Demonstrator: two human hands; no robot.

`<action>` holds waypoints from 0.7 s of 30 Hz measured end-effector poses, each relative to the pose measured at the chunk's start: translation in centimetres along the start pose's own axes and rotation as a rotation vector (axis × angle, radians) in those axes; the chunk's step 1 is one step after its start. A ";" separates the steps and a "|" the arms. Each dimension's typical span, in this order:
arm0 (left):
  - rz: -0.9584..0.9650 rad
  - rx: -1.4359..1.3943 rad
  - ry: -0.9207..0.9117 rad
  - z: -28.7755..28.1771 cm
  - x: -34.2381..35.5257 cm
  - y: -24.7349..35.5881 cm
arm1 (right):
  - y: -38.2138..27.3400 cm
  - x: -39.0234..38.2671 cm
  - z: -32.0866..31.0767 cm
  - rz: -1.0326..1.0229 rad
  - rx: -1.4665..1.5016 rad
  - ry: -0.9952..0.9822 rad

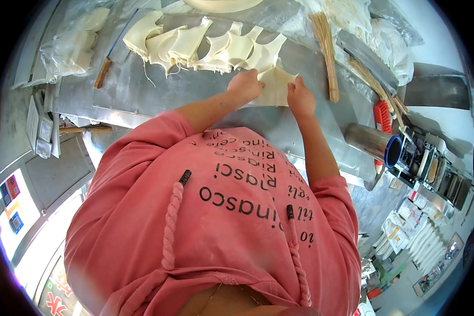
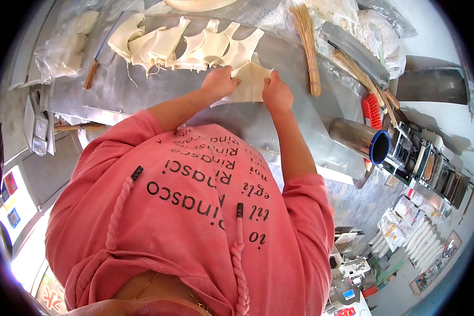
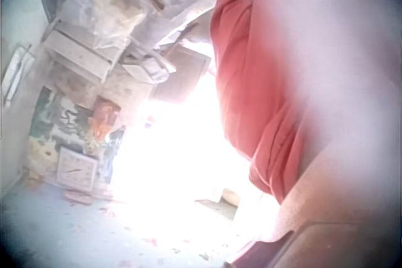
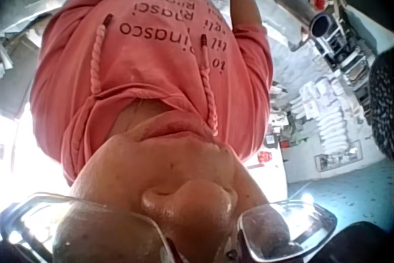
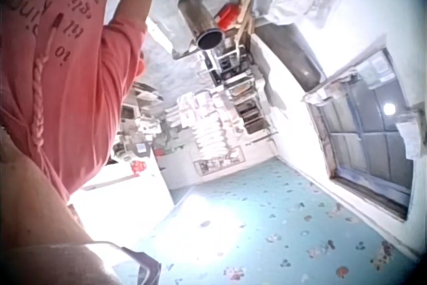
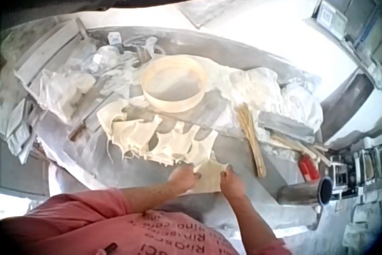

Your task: The person empties a bowl of dough scraps into a red container, then uses a cylindrical cutter to press shapes into a sheet of dough. They repeatedly fold and tear the cut dough pieces by hand, arranging them on the metal work surface.

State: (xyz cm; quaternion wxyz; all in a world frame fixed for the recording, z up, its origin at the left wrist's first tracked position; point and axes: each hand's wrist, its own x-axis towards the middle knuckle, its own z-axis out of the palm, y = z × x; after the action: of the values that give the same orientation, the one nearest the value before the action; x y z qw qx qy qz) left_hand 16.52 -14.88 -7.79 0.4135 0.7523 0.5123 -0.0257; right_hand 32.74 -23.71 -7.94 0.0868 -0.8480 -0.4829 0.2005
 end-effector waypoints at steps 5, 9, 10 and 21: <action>0.011 0.039 -0.066 -0.8 -0.7 0.9 | 0.0 -0.1 -0.1 0.022 -0.080 -0.040; 0.056 0.129 0.018 -1.0 -0.9 0.9 | 0.8 -1.0 0.2 -0.057 -0.039 0.065; 0.078 0.165 0.061 -1.7 -0.8 1.2 | 1.0 -1.0 0.2 -0.071 -0.020 0.116; 0.038 0.552 0.251 -3.2 6.5 2.7 | -4.1 4.5 1.3 0.026 0.856 -0.215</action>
State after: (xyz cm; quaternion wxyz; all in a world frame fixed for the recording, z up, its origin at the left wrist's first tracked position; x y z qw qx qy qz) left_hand 20.51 -8.29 -7.08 0.1273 0.8429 0.5190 -0.0631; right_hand 31.01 -17.80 -8.87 0.3771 -0.7159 -0.3518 0.4707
